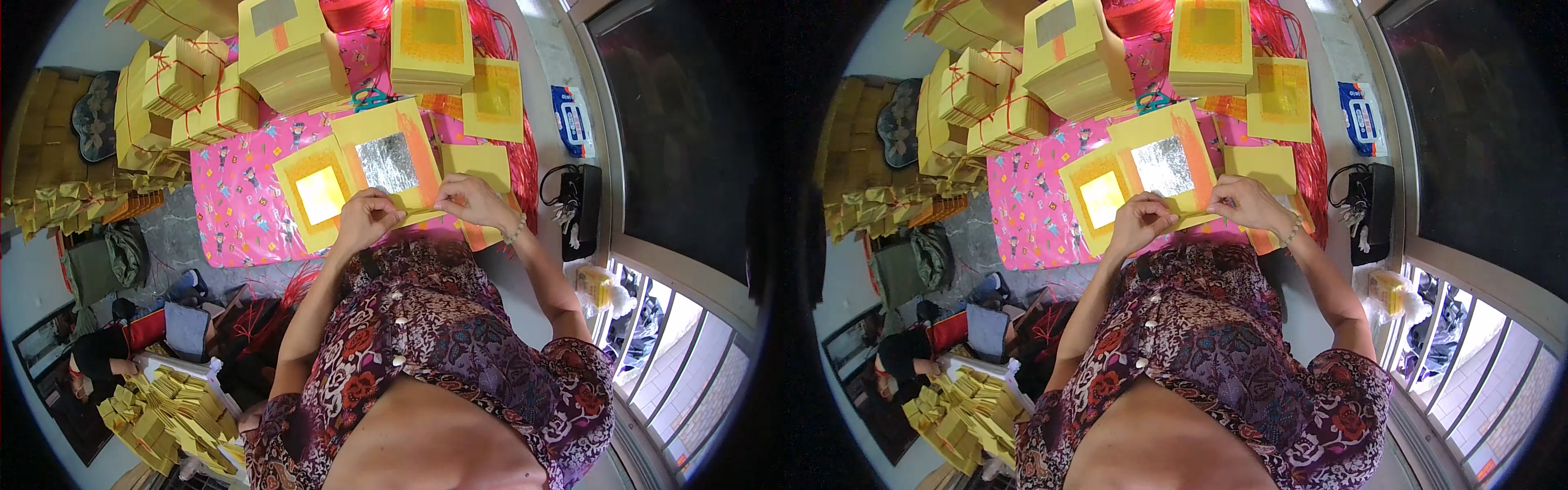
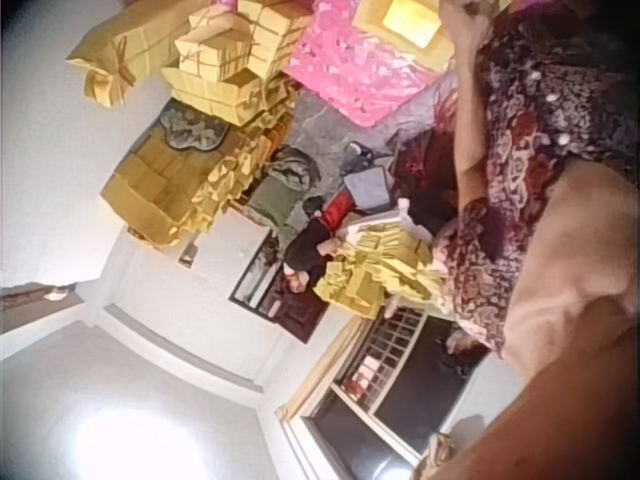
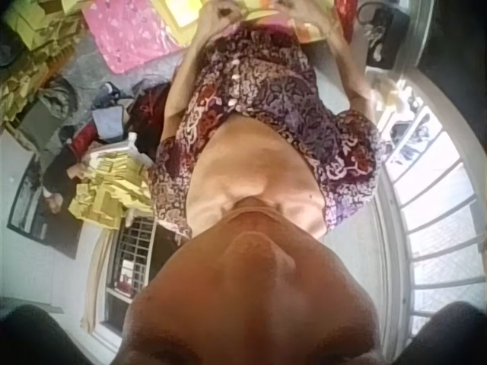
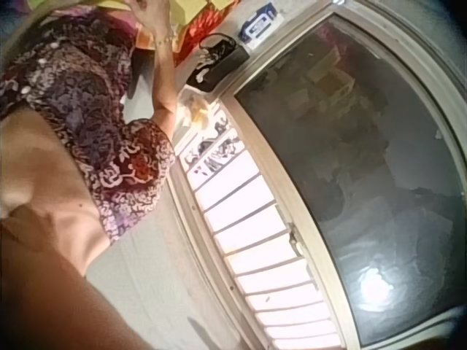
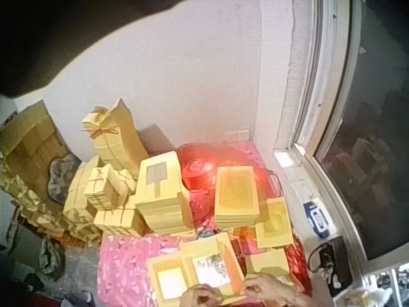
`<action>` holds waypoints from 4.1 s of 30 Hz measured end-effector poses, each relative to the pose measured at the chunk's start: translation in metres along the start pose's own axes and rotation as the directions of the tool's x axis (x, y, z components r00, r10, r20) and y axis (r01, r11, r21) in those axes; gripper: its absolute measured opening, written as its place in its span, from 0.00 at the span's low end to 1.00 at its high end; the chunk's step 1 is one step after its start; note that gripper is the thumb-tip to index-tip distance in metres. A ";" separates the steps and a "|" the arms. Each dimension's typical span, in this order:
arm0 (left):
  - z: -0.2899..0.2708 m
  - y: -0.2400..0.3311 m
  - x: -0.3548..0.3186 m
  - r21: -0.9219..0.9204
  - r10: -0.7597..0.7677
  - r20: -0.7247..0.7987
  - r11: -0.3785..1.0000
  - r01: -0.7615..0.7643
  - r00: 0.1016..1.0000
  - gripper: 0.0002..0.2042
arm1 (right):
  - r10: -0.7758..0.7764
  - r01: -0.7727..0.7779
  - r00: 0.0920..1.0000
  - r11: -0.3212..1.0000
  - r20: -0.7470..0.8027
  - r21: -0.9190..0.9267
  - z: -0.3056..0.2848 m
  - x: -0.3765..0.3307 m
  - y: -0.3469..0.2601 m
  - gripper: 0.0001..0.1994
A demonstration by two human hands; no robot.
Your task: The person folds paper sheets over metallic foil squares, presses the folds flat by hand, and stacks the finished sheets on the table.
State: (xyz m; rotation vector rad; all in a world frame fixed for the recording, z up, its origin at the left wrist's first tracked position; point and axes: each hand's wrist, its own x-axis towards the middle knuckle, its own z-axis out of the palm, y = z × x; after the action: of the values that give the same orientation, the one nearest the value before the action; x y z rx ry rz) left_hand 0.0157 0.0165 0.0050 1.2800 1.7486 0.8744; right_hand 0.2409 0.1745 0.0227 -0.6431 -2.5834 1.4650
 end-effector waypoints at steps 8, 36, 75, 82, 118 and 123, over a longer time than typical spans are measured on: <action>-0.001 0.002 0.001 -0.004 -0.043 0.025 0.999 0.044 0.999 0.10 | 0.022 -0.022 1.000 1.000 0.005 -0.004 0.000 0.000 -0.004 0.08; 0.003 0.005 0.038 0.577 0.342 -0.098 0.785 -0.227 0.934 0.39 | -0.073 -0.021 0.954 0.951 -0.290 -0.308 -0.039 0.159 0.022 0.10; 0.009 -0.012 0.051 0.570 0.266 0.007 0.791 -0.223 0.964 0.42 | -0.212 0.120 0.966 0.870 -0.144 -0.478 0.001 0.190 0.008 0.08; 0.008 -0.013 0.050 0.596 0.274 -0.002 0.772 -0.219 0.962 0.45 | -0.047 -0.092 0.897 0.953 -0.439 -0.289 0.005 0.130 -0.017 0.06; -0.015 -0.018 0.040 0.230 0.254 -0.525 0.961 -0.152 0.812 0.28 | -0.402 0.154 0.864 0.784 -0.304 -0.602 0.024 0.082 0.014 0.16; -0.027 -0.013 0.049 -0.188 -0.316 -0.447 0.948 0.257 0.837 0.30 | -0.429 0.146 0.840 0.769 -0.333 -0.623 0.018 0.080 0.015 0.14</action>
State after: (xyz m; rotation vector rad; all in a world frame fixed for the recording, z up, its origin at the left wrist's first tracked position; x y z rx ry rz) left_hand -0.0225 0.0580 -0.0030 0.7251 2.1579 1.1608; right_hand 0.1678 0.1999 -0.0090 -0.5067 -2.5464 0.3385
